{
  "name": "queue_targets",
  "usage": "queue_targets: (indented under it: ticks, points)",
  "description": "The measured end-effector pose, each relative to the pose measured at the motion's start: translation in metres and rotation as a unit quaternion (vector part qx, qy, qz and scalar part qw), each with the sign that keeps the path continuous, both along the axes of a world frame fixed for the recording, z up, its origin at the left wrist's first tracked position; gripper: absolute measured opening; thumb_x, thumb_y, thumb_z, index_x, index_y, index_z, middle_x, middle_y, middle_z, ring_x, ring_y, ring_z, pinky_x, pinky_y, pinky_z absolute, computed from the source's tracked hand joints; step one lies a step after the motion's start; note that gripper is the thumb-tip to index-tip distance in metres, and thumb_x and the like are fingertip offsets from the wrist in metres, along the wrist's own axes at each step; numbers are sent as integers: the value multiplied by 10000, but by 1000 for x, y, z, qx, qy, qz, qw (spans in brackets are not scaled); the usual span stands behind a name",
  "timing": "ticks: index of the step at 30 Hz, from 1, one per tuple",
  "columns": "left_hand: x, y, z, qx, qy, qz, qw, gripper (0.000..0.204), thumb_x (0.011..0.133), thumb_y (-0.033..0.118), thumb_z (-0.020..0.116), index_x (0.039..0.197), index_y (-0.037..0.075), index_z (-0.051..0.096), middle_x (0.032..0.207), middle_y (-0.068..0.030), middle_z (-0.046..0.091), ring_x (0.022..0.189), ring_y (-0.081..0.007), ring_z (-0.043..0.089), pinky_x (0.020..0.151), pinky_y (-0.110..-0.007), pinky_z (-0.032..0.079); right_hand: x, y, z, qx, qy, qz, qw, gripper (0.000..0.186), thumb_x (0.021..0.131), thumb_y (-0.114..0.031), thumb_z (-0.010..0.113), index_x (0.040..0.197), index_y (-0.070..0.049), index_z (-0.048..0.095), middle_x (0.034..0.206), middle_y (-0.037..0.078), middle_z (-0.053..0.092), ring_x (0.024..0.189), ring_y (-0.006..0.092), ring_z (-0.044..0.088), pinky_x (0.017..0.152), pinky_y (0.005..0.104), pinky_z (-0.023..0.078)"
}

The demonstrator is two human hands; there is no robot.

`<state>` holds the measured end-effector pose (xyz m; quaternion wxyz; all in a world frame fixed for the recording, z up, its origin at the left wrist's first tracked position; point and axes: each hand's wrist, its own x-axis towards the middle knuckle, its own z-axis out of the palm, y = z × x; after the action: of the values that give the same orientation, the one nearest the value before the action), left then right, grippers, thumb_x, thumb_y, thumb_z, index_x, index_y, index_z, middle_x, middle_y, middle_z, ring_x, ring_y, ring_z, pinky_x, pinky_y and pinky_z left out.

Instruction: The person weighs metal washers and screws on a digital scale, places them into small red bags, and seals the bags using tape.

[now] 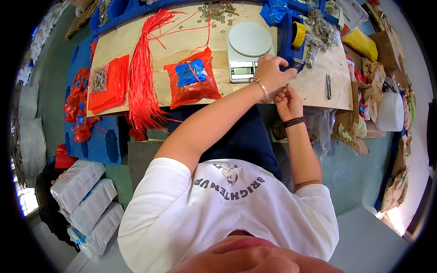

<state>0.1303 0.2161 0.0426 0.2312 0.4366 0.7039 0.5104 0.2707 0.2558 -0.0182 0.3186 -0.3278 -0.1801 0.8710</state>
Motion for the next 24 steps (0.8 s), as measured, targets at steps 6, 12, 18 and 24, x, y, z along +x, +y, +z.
queue_targets:
  ticks: [6,12,18,24]
  points:
    - [31,17,13,0,45,110,993,276,649,286,775,785,65,682,1010,-138,535,1023,-299,497,891,-373,435,-20,-14,21,39,-67,-59,995,72,944,-133,512,895,-86,535,745,15,572,626,130,545,545,256,458]
    - [21,36,-3,49,92,144,984,122,668,150,714,701,66,633,883,-107,557,796,-275,582,719,-377,494,-19,-14,16,54,-77,-51,994,50,939,-109,515,911,-82,546,723,12,578,580,105,552,499,228,478]
    - [4,1,10,37,-7,65,997,129,682,135,700,714,55,605,828,-99,553,737,-253,581,665,-354,485,-13,-19,10,134,-68,-6,989,50,925,-107,556,894,-74,535,714,14,564,568,81,531,479,202,454]
    - [-36,-48,17,106,-55,-25,993,175,756,100,694,833,41,548,771,-8,522,688,-91,516,612,-245,444,-27,-47,29,245,-78,36,966,61,900,-51,586,944,-37,546,719,10,553,576,72,498,543,195,417]
